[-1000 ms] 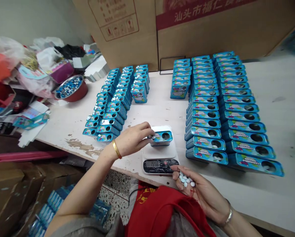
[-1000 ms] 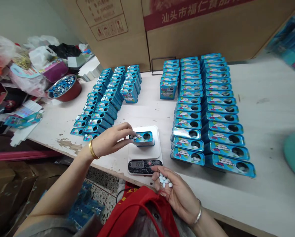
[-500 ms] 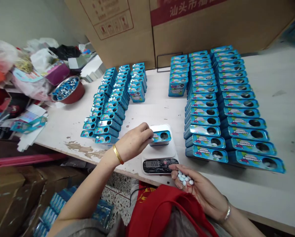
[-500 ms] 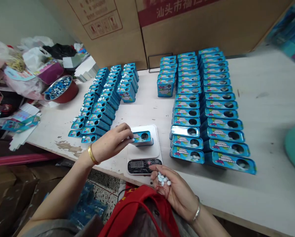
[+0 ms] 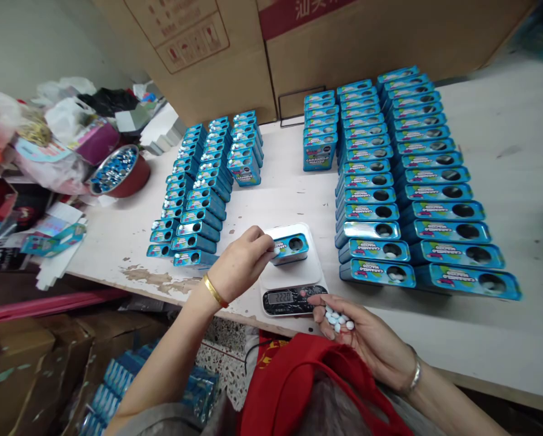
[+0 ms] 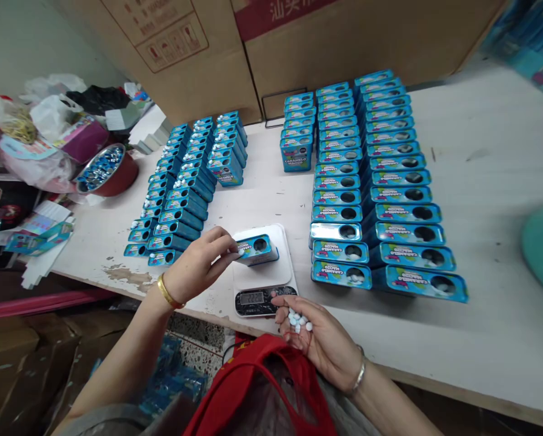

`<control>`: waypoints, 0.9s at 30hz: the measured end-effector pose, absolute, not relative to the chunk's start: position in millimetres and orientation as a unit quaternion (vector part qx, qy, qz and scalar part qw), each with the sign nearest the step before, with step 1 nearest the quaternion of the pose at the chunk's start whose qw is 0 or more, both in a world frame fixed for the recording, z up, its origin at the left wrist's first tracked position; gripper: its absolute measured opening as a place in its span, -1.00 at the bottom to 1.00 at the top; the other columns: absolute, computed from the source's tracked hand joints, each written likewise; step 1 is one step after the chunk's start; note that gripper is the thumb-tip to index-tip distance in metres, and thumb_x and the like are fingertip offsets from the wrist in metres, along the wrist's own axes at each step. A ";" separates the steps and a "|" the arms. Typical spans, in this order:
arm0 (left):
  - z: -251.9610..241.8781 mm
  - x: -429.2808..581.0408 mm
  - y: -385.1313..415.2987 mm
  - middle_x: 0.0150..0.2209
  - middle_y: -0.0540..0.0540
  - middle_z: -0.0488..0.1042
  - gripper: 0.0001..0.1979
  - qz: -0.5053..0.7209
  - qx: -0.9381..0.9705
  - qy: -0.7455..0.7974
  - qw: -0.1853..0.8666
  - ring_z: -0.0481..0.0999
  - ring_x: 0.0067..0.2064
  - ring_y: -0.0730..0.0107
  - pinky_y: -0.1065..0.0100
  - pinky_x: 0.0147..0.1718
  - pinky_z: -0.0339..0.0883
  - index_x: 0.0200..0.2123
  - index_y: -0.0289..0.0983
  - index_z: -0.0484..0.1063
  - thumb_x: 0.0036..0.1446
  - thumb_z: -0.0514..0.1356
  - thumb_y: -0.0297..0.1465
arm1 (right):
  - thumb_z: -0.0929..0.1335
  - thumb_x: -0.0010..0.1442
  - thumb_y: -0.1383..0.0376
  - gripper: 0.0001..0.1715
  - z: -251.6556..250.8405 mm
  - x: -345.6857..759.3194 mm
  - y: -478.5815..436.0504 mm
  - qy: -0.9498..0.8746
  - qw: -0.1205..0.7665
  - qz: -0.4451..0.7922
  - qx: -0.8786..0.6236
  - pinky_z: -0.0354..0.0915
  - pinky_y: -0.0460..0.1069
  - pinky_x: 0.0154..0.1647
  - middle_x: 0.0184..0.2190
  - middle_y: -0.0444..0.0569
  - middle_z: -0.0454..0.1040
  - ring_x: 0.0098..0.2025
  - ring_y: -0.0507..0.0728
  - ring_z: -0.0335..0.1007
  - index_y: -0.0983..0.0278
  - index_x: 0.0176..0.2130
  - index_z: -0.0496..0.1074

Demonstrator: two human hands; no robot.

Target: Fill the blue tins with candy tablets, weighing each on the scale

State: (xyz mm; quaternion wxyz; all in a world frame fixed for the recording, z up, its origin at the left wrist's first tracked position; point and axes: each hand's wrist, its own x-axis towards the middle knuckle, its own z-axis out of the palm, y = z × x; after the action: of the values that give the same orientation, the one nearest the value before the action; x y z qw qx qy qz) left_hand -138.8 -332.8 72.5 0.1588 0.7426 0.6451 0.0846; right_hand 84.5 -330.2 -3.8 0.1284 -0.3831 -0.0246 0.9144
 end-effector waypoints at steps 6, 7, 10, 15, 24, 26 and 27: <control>71.7 -130.4 -330.7 -0.29 -0.10 0.29 -0.82 0.075 0.745 0.656 0.100 0.34 -0.30 0.41 0.36 -0.29 0.29 -0.33 -0.30 0.31 0.25 -0.05 -0.40 | 0.35 0.08 0.32 -0.82 -0.5 83.3 -326.8 -0.023 0.128 0.911 -0.391 0.28 -0.21 -0.65 -0.53 -0.02 0.44 -0.59 -0.05 0.29 0.38 -0.30 0.50; 70.9 -128.3 -329.4 -0.28 -0.11 0.29 -0.82 0.079 0.746 0.654 0.094 0.34 -0.29 0.40 0.36 -0.29 0.29 -0.32 -0.30 0.30 0.25 -0.05 -0.41 | 0.34 0.09 0.33 -0.82 0.0 83.1 -326.5 -0.020 0.127 0.912 -0.390 0.28 -0.21 -0.64 -0.53 -0.01 0.44 -0.59 -0.05 0.29 0.38 -0.31 0.50; 66.1 -122.7 -321.9 -0.28 -0.10 0.30 -0.86 0.113 0.755 0.638 0.101 0.34 -0.28 0.41 0.37 -0.28 0.29 -0.30 -0.29 0.30 0.23 -0.04 -0.44 | 0.33 0.10 0.34 -0.82 0.5 83.6 -326.4 -0.016 0.122 0.911 -0.394 0.27 -0.22 -0.66 -0.54 0.00 0.44 -0.58 -0.04 0.30 0.39 -0.31 0.50; 60.0 -116.7 -306.1 -0.29 -0.08 0.32 -0.90 0.212 0.761 0.597 0.145 0.35 -0.24 0.42 0.37 -0.24 0.29 -0.29 -0.26 0.30 0.21 0.00 -0.48 | 0.34 0.10 0.32 -0.80 -0.8 84.2 -326.7 -0.019 0.128 0.913 -0.387 0.23 -0.23 -0.67 -0.52 -0.02 0.43 -0.58 -0.05 0.30 0.39 -0.28 0.49; 73.1 -94.2 -334.9 -0.11 -0.15 0.39 -0.75 0.157 0.821 0.511 0.200 0.36 -0.07 0.30 0.26 -0.10 0.23 -0.08 -0.24 0.31 0.20 0.07 -0.29 | 0.34 0.11 0.18 -0.77 -5.0 75.4 -322.0 0.026 0.153 0.939 -0.308 0.11 -0.19 -0.70 -0.54 -0.11 0.41 -0.59 -0.06 0.26 0.32 -0.35 0.44; 71.5 -103.8 -336.0 0.01 -0.19 0.33 -0.55 0.152 0.803 0.560 0.138 0.30 0.03 0.19 0.18 -0.02 0.16 0.05 -0.22 0.23 0.13 0.12 -0.17 | 0.35 0.10 0.22 -0.80 -7.0 78.3 -323.0 -0.023 0.142 0.938 -0.316 0.05 -0.21 -0.71 -0.53 -0.12 0.40 -0.63 -0.10 0.19 0.33 -0.33 0.44; 69.7 -111.0 -334.5 0.04 -0.21 0.29 -0.44 0.152 0.784 0.592 0.111 0.27 0.06 0.15 0.15 0.00 0.14 0.10 -0.22 0.18 0.08 0.15 -0.11 | 0.36 0.10 0.23 -0.79 -8.0 81.1 -323.7 -0.053 0.136 0.935 -0.324 0.03 -0.21 -0.72 -0.54 -0.12 0.39 -0.65 -0.11 0.16 0.34 -0.31 0.45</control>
State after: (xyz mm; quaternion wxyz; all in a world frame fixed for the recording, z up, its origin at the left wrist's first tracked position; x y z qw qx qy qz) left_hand -111.0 -334.5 69.7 0.1110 0.7839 0.5916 0.1524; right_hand 81.1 -323.7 -8.0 0.1356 -0.3238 -0.0534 0.9348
